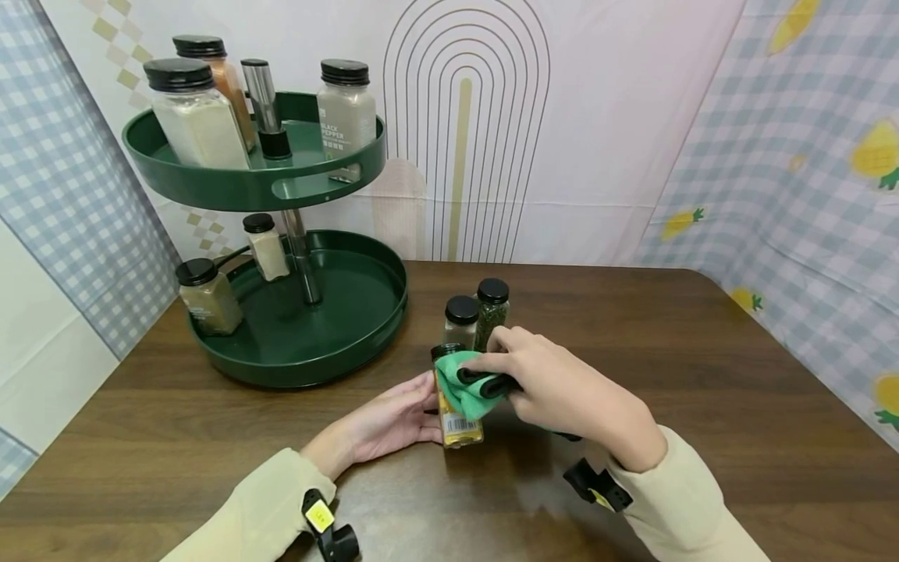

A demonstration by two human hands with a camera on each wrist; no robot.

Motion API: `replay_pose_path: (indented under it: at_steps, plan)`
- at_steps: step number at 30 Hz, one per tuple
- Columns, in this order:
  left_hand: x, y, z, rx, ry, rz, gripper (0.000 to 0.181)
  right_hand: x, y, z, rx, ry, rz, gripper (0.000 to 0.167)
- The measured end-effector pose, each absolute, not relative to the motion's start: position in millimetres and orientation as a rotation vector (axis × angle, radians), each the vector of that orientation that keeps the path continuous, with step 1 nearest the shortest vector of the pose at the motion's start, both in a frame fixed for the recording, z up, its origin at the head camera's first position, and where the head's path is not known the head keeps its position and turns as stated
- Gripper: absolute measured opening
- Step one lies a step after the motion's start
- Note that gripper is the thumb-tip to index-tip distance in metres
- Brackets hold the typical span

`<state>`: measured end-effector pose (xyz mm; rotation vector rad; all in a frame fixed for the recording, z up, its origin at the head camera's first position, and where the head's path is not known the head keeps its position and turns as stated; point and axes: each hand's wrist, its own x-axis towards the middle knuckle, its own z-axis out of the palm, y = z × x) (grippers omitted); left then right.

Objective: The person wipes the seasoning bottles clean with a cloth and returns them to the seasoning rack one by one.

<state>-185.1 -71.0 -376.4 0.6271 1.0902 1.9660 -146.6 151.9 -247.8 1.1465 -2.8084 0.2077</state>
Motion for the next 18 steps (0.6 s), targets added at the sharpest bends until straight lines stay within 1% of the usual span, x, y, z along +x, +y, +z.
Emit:
replay_pose_path:
  at_steps: [4,11,18]
  plan:
    - [-185,-70,-375,0.605,1.084,1.980,0.052,-144,152,-247,1.211,-2.834,0.231,0.056]
    - [-185,-70,-373,0.555,1.086,1.984,0.056,-137,154,-243,1.302,-2.911,0.228,0.056]
    - [-185,-70,-371,0.515,1.129,1.976,0.065,-130,159,-232,1.455,-2.932,0.211,0.056]
